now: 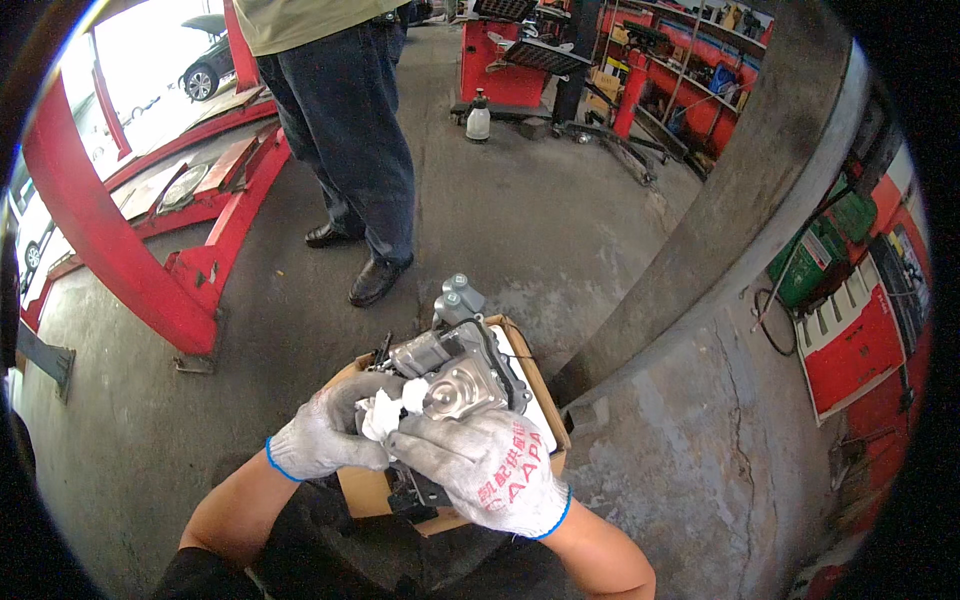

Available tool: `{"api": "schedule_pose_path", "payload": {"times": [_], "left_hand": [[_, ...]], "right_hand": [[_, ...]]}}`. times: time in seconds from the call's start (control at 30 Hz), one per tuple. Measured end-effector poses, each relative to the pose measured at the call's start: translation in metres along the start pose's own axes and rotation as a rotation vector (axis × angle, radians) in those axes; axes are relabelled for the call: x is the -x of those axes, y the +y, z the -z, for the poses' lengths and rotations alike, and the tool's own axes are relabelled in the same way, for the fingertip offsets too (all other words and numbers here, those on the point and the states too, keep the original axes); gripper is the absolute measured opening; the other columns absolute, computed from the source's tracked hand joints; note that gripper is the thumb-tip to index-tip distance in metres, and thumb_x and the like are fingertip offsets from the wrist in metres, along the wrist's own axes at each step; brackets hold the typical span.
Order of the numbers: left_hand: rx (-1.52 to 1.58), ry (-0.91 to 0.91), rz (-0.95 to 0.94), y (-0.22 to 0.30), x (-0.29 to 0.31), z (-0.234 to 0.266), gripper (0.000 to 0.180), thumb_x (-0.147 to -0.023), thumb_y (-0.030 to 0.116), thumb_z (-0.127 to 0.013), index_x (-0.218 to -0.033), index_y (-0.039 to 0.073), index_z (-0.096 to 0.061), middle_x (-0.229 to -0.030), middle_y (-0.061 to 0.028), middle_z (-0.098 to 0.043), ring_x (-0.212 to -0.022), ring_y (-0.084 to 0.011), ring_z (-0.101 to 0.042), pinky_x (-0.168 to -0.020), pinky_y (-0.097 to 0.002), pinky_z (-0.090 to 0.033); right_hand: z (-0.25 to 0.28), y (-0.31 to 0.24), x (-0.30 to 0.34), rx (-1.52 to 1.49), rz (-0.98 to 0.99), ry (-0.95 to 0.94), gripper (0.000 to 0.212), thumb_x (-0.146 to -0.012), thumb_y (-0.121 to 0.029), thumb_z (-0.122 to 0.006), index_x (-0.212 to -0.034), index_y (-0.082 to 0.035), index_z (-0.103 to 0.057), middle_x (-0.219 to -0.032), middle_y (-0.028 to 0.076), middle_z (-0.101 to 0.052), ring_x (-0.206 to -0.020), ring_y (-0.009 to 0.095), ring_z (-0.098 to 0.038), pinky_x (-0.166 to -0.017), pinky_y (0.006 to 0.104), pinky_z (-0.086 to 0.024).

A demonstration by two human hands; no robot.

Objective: The person sits on the floor and uses a white cloth and a black scraper to clean a metallic engine component resting in a cardboard box. They repeatedly wipe and scrape the surface, rotating the component to access different sides.

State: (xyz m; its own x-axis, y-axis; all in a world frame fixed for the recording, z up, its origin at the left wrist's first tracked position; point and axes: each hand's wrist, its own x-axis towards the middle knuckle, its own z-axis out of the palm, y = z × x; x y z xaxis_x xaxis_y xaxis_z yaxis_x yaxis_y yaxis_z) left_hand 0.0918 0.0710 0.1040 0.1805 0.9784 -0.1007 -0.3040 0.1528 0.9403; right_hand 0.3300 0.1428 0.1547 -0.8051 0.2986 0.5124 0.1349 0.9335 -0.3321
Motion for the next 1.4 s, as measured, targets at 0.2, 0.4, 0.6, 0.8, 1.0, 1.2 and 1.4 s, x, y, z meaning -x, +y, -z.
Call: {"api": "schedule_pose_path", "payload": {"times": [0.2, 0.4, 0.6, 0.8, 1.0, 1.2, 1.4], "left_hand": [[-0.146, -0.033, -0.195, -0.004, -0.004, -0.003, 0.046, -0.076, 0.005, -0.087, -0.117, 0.005, -0.068, -0.128, -0.0073, -0.065, -0.119, -0.0182, -0.061, -0.104, -0.0363, -0.050], [-0.113, 0.001, -0.246, -0.009, -0.005, -0.006, 0.038, -0.073, 0.002, -0.087, -0.107, 0.005, -0.070, -0.126, -0.0093, -0.066, -0.113, -0.0181, -0.065, -0.100, -0.0355, -0.054], [0.291, 0.255, -0.248, -0.006, -0.002, -0.001, 0.041, -0.073, -0.004, -0.081, -0.108, 0.006, -0.061, -0.121, -0.0215, -0.064, -0.101, -0.0346, -0.071, -0.076, -0.0426, -0.065], [0.302, 0.302, -0.181, -0.010, 0.010, -0.004, 0.058, -0.085, 0.008, -0.072, -0.137, 0.004, -0.047, -0.122, -0.0222, -0.063, -0.102, -0.0383, -0.071, -0.075, -0.0448, -0.064], [0.343, 0.345, -0.363, -0.005, 0.042, -0.001, 0.085, -0.073, 0.010, -0.079, -0.149, 0.009, -0.039, -0.134, -0.0187, -0.059, -0.111, -0.0377, -0.068, -0.092, -0.0523, -0.059], [0.193, 0.537, -0.409, 0.001, 0.068, 0.001, 0.074, -0.077, 0.015, -0.080, -0.142, 0.004, -0.046, -0.127, -0.0164, -0.062, -0.105, -0.0326, -0.070, -0.087, -0.0420, -0.062], [0.333, 0.653, -0.543, -0.037, 0.045, 0.028, 0.057, -0.091, 0.021, -0.071, -0.140, 0.004, -0.048, -0.124, -0.0141, -0.063, -0.099, -0.0239, -0.069, -0.074, -0.0286, -0.058]], "right_hand": [[-0.008, -0.004, 0.009, 0.064, 0.016, 0.015, 0.045, -0.073, -0.020, -0.070, -0.118, -0.019, -0.075, -0.116, 0.001, -0.074, -0.074, 0.022, -0.067, -0.067, 0.0370, -0.051], [-0.011, -0.003, 0.023, -0.005, 0.040, 0.029, 0.043, -0.080, -0.012, -0.064, -0.121, -0.017, -0.071, -0.124, 0.001, -0.070, -0.083, 0.019, -0.069, -0.068, 0.0344, -0.052], [0.010, -0.006, 0.033, -0.245, -0.111, 0.144, 0.037, -0.077, -0.008, -0.071, -0.114, -0.010, -0.073, -0.118, 0.009, -0.074, -0.087, 0.027, -0.073, -0.071, 0.0351, -0.055], [-0.019, -0.024, 0.048, -1.035, -0.761, 0.577, 0.023, -0.090, 0.003, -0.068, -0.113, 0.003, -0.070, -0.106, 0.015, -0.075, -0.081, 0.017, -0.070, -0.074, 0.0295, -0.057], [-0.014, -0.003, 0.056, -0.913, -0.682, 0.868, 0.016, -0.094, 0.003, -0.058, -0.107, 0.007, -0.067, -0.102, 0.015, -0.074, -0.081, 0.014, -0.067, -0.073, 0.0276, -0.056], [-0.027, 0.059, 0.085, -0.702, -0.814, 1.217, 0.015, -0.098, -0.003, -0.062, -0.110, 0.002, -0.068, -0.102, 0.009, -0.073, -0.083, 0.012, -0.066, -0.075, 0.0268, -0.055], [-0.065, 0.065, 0.094, -0.718, -0.881, 1.147, 0.016, -0.099, -0.002, -0.059, -0.112, 0.002, -0.068, -0.106, 0.008, -0.072, -0.093, 0.013, -0.065, -0.085, 0.0277, -0.053]]}}
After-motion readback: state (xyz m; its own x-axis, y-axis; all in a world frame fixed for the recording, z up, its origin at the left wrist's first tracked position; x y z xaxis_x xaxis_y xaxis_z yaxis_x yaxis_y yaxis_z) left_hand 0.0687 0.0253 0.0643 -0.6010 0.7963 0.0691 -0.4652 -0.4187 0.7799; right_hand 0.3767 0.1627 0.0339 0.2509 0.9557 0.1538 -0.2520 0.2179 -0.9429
